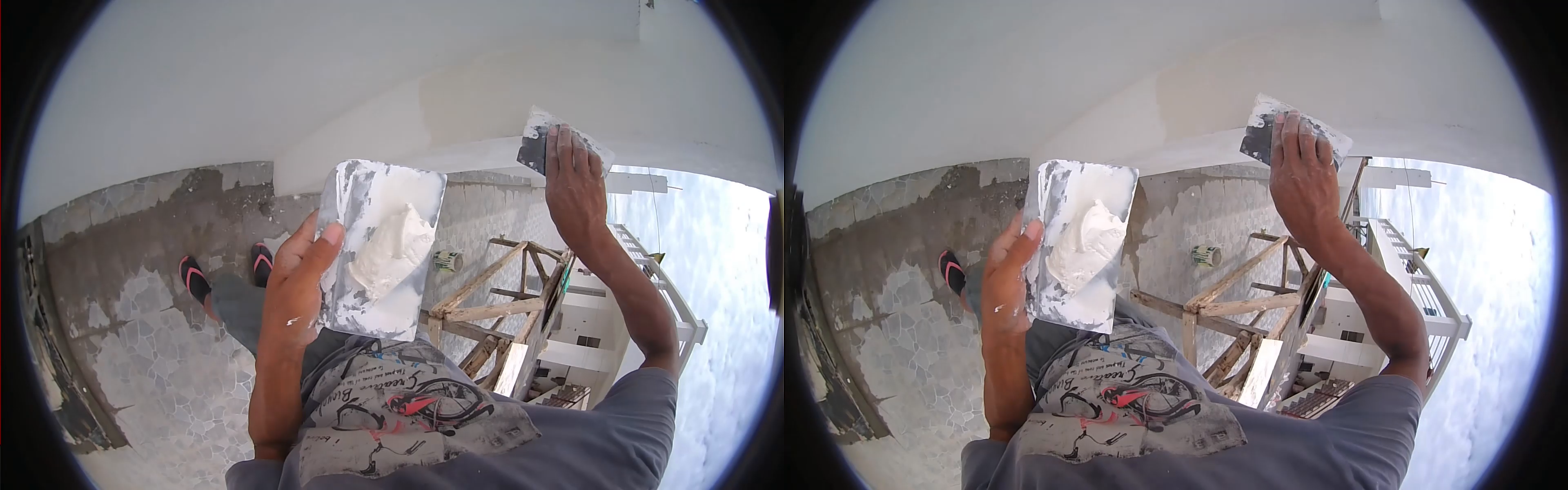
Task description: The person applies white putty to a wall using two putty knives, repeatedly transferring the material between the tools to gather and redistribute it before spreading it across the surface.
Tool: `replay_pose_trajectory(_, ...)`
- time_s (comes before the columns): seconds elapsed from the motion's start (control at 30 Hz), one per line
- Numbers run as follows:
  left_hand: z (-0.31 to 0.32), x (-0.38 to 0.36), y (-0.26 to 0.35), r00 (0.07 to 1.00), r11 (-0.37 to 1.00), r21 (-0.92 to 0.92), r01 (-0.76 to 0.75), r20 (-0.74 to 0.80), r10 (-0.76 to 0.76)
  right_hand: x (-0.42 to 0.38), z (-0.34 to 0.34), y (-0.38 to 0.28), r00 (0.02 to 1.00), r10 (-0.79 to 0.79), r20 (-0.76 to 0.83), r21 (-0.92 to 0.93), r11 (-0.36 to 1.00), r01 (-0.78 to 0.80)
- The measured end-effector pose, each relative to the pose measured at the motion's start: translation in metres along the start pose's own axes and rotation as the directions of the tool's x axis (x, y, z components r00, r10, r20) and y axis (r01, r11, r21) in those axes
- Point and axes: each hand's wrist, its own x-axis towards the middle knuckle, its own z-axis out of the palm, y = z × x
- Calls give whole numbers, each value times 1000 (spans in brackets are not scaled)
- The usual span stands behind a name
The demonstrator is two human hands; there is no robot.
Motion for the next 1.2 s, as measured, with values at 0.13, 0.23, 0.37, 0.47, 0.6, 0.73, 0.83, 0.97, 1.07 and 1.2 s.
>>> replay_pose_trajectory(0.13, 0, 0, 0, 1000, 1000, 2, 11, 8, -11, 26, -3, 17, 977, 207, 59, -51, 978, -204)
replay_pose_trajectory(0.23, -1, 1, 0, 1000, 1000, 1, 6, 13, -6, 35, 10, 3, 980, 186, 73, -89, 980, -179)
replay_pose_trajectory(0.37, 4, 3, -3, 1000, 1000, 5, 7, 9, -7, 36, 23, -17, 994, 57, 89, -79, 996, -50)
replay_pose_trajectory(0.47, -2, 0, -2, 1000, 1000, 27, -14, -9, 14, 35, 12, -42, 976, -87, 199, 94, 993, 69)
replay_pose_trajectory(0.6, -2, 1, -1, 1000, 1000, 1, -16, 7, 16, 29, 8, -47, 943, -297, 150, 287, 926, 245)
replay_pose_trajectory(0.73, -4, -1, -3, 1000, 1000, 8, -11, 0, 11, 44, -7, 1, 988, -146, -56, 160, 975, 153)
replay_pose_trajectory(0.83, -7, -1, -3, 1000, 1000, 5, 3, 8, -3, 59, 15, 37, 986, -146, -78, -3, 989, 147)
replay_pose_trajectory(0.97, -7, -1, -3, 1000, 1000, 6, 21, -23, -21, 56, 30, 41, 976, -214, 41, 16, 977, 213)
replay_pose_trajectory(1.07, 3, 2, -4, 1000, 1000, 8, 14, -25, -14, 29, 20, 25, 957, -272, 99, 99, 960, 262)
replay_pose_trajectory(1.2, -3, 1, -4, 1000, 1000, 0, 16, -10, -16, 26, -13, 25, 957, -247, 149, 192, 957, 217)
